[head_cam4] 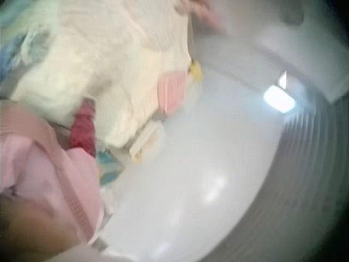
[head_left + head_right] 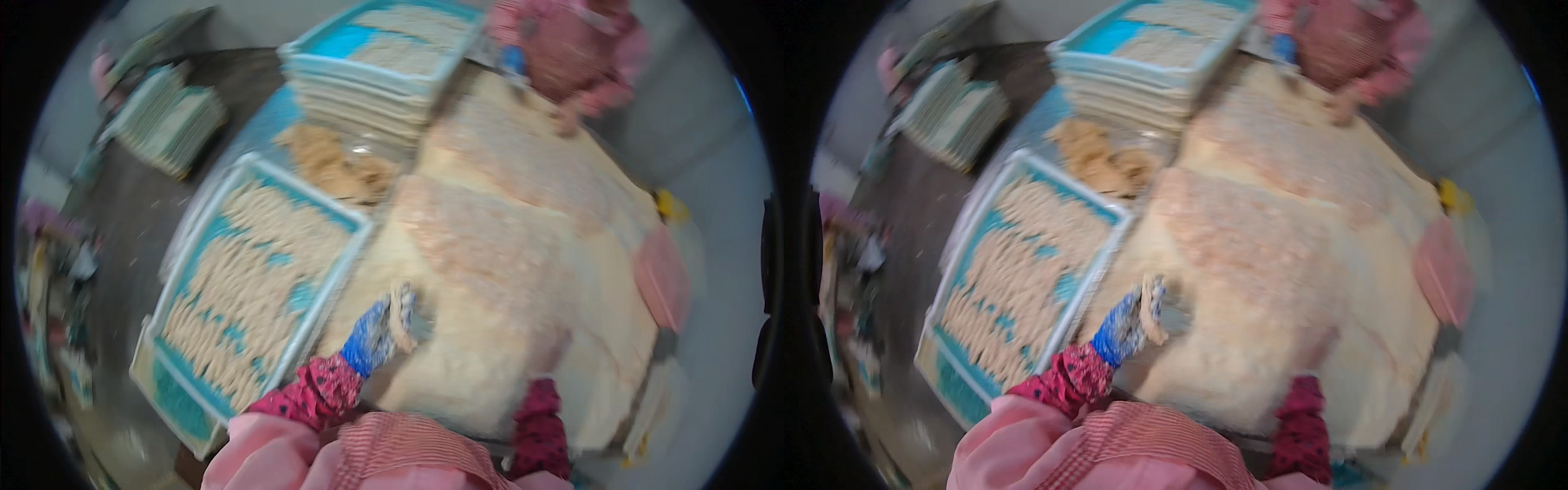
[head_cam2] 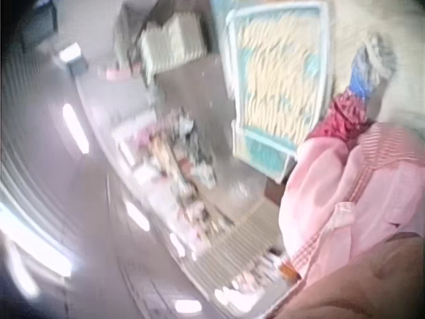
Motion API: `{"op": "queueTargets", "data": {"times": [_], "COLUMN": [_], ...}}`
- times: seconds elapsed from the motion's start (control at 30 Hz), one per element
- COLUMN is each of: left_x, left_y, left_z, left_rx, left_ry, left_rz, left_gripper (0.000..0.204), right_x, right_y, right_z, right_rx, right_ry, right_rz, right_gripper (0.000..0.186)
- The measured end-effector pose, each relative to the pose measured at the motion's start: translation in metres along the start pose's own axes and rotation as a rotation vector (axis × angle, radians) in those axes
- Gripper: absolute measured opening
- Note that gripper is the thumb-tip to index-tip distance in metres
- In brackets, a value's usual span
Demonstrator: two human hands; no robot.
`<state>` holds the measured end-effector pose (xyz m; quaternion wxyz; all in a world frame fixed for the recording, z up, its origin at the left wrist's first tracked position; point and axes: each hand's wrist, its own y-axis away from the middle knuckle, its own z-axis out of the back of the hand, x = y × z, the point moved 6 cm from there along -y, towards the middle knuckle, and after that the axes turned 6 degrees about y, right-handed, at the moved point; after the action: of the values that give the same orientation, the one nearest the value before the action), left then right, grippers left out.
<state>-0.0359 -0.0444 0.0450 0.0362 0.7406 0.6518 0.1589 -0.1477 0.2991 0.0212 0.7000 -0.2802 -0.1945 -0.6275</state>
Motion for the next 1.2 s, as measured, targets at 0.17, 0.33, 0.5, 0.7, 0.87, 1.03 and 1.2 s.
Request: {"op": "queueTargets", "data": {"times": [0.17,0.33,0.5,0.7,0.87,1.03,1.2], "left_x": [-0.236,-0.463,-0.511,-0.512,-0.512,-0.531,-0.487], "left_y": [0.083,0.230,0.231,0.237,0.225,0.276,0.239], "left_z": [-0.016,0.038,0.079,0.075,0.065,0.084,0.062], "left_rx": [-0.174,-0.932,-0.758,-0.832,-1.041,-1.116,-0.687], "left_ry": [-0.568,-1.590,-1.266,-1.370,-1.854,-2.203,-1.958], "left_rz": [-0.900,-1.460,-1.168,-1.026,-0.879,-0.780,-1.199], "left_gripper": [0.043,0.043,0.038,0.037,0.036,0.036,0.037], "right_x": [-0.004,-0.021,-0.023,-0.052,0.000,0.115,0.022], "right_y": [-0.006,-0.018,-0.026,-0.020,-0.001,0.058,0.078], "right_z": [0.034,0.022,0.027,0.043,0.064,0.016,0.008], "right_rx": [-0.161,-0.116,-0.064,-0.102,-0.261,0.745,0.443], "right_ry": [0.402,0.292,0.239,-0.013,-0.431,-0.138,-0.187], "right_rz": [-0.003,-0.083,-0.284,-0.474,-0.315,0.408,-0.161], "right_gripper": [0.016,0.019,0.017,0.013,0.015,0.034,0.027]}}
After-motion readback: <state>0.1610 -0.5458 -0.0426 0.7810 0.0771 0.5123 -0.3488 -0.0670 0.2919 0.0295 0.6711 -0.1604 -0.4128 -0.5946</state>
